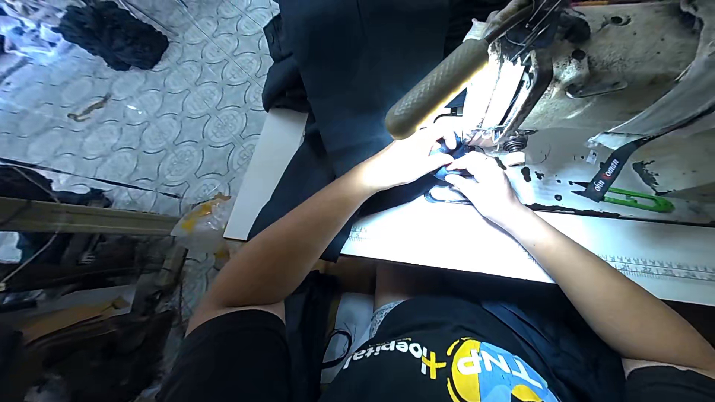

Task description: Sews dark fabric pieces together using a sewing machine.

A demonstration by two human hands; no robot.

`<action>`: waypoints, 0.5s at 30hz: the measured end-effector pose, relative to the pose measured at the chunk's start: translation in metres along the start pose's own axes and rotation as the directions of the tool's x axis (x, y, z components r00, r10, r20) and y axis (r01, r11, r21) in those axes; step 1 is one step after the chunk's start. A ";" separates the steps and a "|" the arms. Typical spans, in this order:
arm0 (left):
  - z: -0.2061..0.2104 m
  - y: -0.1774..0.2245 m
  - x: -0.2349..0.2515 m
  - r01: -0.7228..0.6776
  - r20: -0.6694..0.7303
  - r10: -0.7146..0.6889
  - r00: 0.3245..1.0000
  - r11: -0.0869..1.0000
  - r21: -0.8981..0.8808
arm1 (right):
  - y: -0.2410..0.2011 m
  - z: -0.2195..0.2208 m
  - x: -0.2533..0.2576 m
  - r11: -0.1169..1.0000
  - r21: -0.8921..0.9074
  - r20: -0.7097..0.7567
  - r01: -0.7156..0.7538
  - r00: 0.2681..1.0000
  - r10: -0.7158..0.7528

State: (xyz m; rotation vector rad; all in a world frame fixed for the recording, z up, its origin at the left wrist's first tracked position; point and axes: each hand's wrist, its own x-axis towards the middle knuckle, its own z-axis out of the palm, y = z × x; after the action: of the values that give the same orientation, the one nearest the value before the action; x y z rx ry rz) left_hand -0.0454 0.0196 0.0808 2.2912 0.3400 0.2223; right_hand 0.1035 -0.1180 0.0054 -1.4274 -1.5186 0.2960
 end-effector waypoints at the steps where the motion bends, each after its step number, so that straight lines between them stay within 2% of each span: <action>1: 0.000 -0.002 0.000 -0.033 -0.004 0.033 0.999 0.999 -0.015 | 0.000 -0.001 0.001 1.000 0.012 0.003 -0.007 1.000 0.007; 3: -0.002 -0.001 -0.002 -0.101 -0.004 0.102 0.995 0.991 0.086 | 0.003 0.000 0.001 0.999 0.019 -0.027 0.037 0.999 -0.036; 5: -0.005 0.008 -0.006 -0.077 0.029 0.072 0.997 0.951 0.299 | 0.007 0.001 0.001 0.995 0.017 -0.062 0.096 0.994 -0.094; 7: -0.003 0.018 -0.010 -0.046 0.063 0.018 0.998 0.871 0.489 | 0.009 0.002 0.001 0.993 0.008 -0.078 0.119 0.990 -0.118; 9: 0.002 0.022 -0.012 -0.050 0.035 0.036 0.999 0.791 0.610 | 0.008 0.003 0.001 0.993 0.004 -0.084 0.118 0.990 -0.117; 10: 0.003 0.020 -0.012 -0.069 0.022 0.069 0.997 0.805 0.589 | 0.008 0.002 0.000 0.991 -0.021 -0.081 0.133 0.988 -0.134; 12: 0.003 0.011 -0.011 -0.068 0.020 0.065 0.998 0.926 0.373 | 0.014 0.002 -0.003 0.974 -0.098 -0.081 0.205 0.974 -0.213; 14: 0.007 0.004 -0.008 0.048 0.055 -0.050 0.997 0.998 0.040 | 0.020 0.001 -0.007 0.944 -0.176 -0.096 0.279 0.950 -0.299; 15: 0.012 0.003 -0.007 0.150 0.074 -0.141 0.987 0.980 -0.129 | 0.021 -0.001 -0.010 0.931 -0.212 -0.098 0.296 0.942 -0.322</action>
State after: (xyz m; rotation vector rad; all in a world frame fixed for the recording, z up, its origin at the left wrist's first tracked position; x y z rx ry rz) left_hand -0.0481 0.0069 0.0746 2.1256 0.4437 0.0932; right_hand 0.1152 -0.1216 -0.0145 -1.3010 -1.6693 -0.1415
